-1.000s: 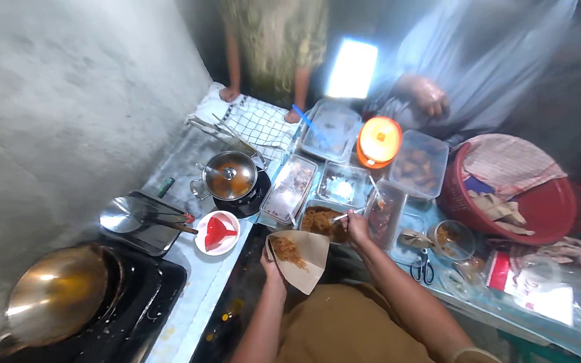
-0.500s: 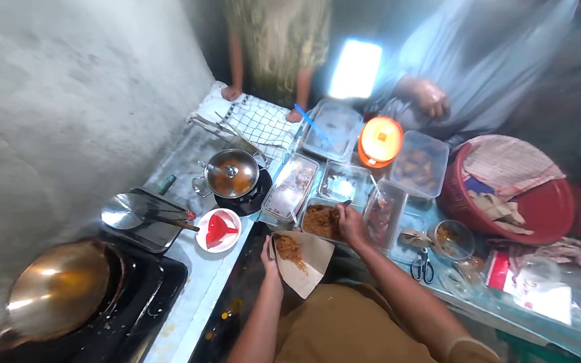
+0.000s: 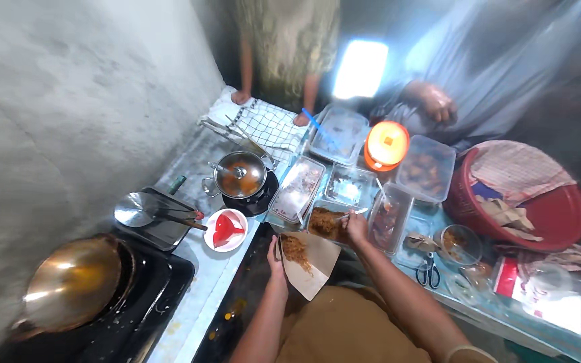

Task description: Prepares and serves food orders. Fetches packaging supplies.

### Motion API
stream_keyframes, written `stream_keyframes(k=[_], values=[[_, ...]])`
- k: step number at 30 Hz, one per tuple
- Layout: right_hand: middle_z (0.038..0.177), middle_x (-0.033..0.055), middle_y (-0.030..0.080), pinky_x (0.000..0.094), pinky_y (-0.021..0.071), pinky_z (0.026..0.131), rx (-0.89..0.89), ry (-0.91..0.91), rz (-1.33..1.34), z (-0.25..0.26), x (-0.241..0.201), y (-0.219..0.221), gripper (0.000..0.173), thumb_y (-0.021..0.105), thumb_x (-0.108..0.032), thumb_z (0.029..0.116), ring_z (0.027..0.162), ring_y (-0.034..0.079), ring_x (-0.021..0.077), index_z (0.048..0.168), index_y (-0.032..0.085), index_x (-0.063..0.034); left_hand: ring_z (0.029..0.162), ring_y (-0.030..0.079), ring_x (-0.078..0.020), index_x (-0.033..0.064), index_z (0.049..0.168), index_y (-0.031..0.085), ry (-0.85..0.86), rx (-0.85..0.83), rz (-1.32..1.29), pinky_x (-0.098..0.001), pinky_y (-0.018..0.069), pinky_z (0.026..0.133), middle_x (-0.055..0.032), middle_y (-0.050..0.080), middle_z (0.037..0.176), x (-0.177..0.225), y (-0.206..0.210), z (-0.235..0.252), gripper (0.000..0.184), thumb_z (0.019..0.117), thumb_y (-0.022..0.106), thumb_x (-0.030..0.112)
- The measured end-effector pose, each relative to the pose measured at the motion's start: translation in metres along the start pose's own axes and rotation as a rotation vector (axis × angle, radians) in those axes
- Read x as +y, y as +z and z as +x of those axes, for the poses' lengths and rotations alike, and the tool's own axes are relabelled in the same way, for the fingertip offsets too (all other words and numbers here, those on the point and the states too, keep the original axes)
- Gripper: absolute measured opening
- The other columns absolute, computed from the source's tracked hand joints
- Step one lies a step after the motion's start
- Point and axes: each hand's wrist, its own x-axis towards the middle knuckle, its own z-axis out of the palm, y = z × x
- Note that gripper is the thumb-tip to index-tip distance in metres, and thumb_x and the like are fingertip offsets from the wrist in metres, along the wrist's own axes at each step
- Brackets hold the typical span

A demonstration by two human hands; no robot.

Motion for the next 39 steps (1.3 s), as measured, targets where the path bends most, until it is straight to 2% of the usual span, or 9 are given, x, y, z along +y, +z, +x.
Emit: stream_keyframes(k=[4,9,12,15,22,27,30,34,39], values=[[0.073,0.0047,0.062,0.0276,0.0488,0.053,0.04,0.039,0.202,-0.008,-0.004,-0.012,0.046,0.031,-0.031,0.1142,0.053,0.054,0.0108,0.11,0.064,0.0004,0.085,0.069,-0.0028,0.0022,0.122,0.057,-0.031,0.059,0.003,-0.0225,0.0597,0.074,-0.0011,0.071,0.096,-0.003,0.001,-0.005,0.036,0.1126,0.028,0.02],[0.069,0.0032,0.059,0.0244,0.0455,0.047,0.098,-0.002,0.335,-0.016,-0.017,-0.03,0.042,0.034,-0.03,0.1141,0.049,0.05,0.0089,0.109,0.062,0.0004,0.097,0.065,-0.0044,-0.0015,0.135,0.05,-0.012,0.115,0.051,-0.0249,0.0567,0.084,-0.0057,0.067,0.112,0.0,0.0,-0.011,0.038,0.1128,0.028,0.02],[0.067,0.0014,0.057,0.0222,0.0432,0.046,0.097,-0.025,0.431,-0.024,-0.031,-0.042,0.04,0.033,-0.029,0.1142,0.047,0.048,0.0074,0.108,0.06,-0.001,0.095,0.067,-0.0057,0.0017,0.131,0.051,0.023,0.149,0.006,-0.0267,0.0585,0.081,-0.0046,0.068,0.108,0.01,0.013,-0.009,0.038,0.113,0.026,0.023],[0.064,0.0007,0.056,0.02,0.0414,0.042,0.101,-0.057,0.496,-0.03,-0.043,-0.052,0.038,0.034,-0.028,0.1142,0.044,0.046,0.006,0.105,0.059,-0.0013,0.107,0.064,-0.0109,0.0017,0.141,0.047,0.078,0.166,0.01,-0.032,0.0552,0.092,-0.0098,0.064,0.122,0.021,0.028,-0.005,0.044,0.1135,0.025,0.028],[0.063,-0.0003,0.055,0.0194,0.0398,0.042,0.101,-0.151,0.547,-0.048,-0.068,-0.072,0.037,0.034,-0.029,0.114,0.043,0.044,0.0055,0.102,0.058,-0.003,0.103,0.066,-0.0151,0.004,0.13,0.055,0.179,0.177,-0.083,-0.038,0.0566,0.09,-0.0094,0.067,0.113,0.021,0.058,0.017,0.047,0.113,0.025,0.037],[0.063,-0.0006,0.055,0.0175,0.039,0.04,0.071,-0.208,0.555,-0.074,-0.096,-0.085,0.035,0.037,-0.029,0.1135,0.042,0.044,0.0044,0.101,0.059,-0.0043,0.112,0.064,-0.0173,0.0055,0.138,0.051,0.17,0.138,-0.122,-0.04,0.0547,0.096,-0.0108,0.064,0.123,0.009,0.064,0.026,0.047,0.113,0.026,0.037],[0.063,-0.0012,0.054,0.0164,0.0384,0.039,0.02,-0.239,0.596,-0.094,-0.113,-0.086,0.034,0.037,-0.027,0.1134,0.043,0.044,0.0036,0.099,0.059,-0.0054,0.11,0.065,-0.0164,0.0056,0.137,0.052,0.173,0.133,-0.146,-0.0395,0.0556,0.094,-0.0101,0.066,0.121,-0.003,0.066,0.027,0.045,0.1126,0.028,0.035],[0.063,-0.001,0.056,0.0162,0.0405,0.039,-0.048,-0.277,0.614,-0.119,-0.125,-0.076,0.035,0.036,-0.026,0.1134,0.043,0.046,0.0036,0.097,0.06,-0.0054,0.098,0.065,-0.0114,0.0031,0.128,0.053,0.098,0.148,-0.187,-0.0328,0.0559,0.086,-0.0076,0.064,0.109,-0.01,0.077,0.015,0.041,0.1122,0.025,0.028],[0.065,0.0026,0.062,0.0227,0.0477,0.042,-0.109,-0.376,0.392,-0.122,-0.097,-0.044,0.036,0.036,-0.024,0.1133,0.045,0.053,0.0077,0.104,0.061,0.0,0.085,0.067,-0.0083,0.0113,0.114,0.056,-0.052,0.071,-0.26,-0.0312,0.0586,0.073,-0.0008,0.068,0.093,-0.011,0.085,-0.008,0.043,0.1102,0.019,0.031]])
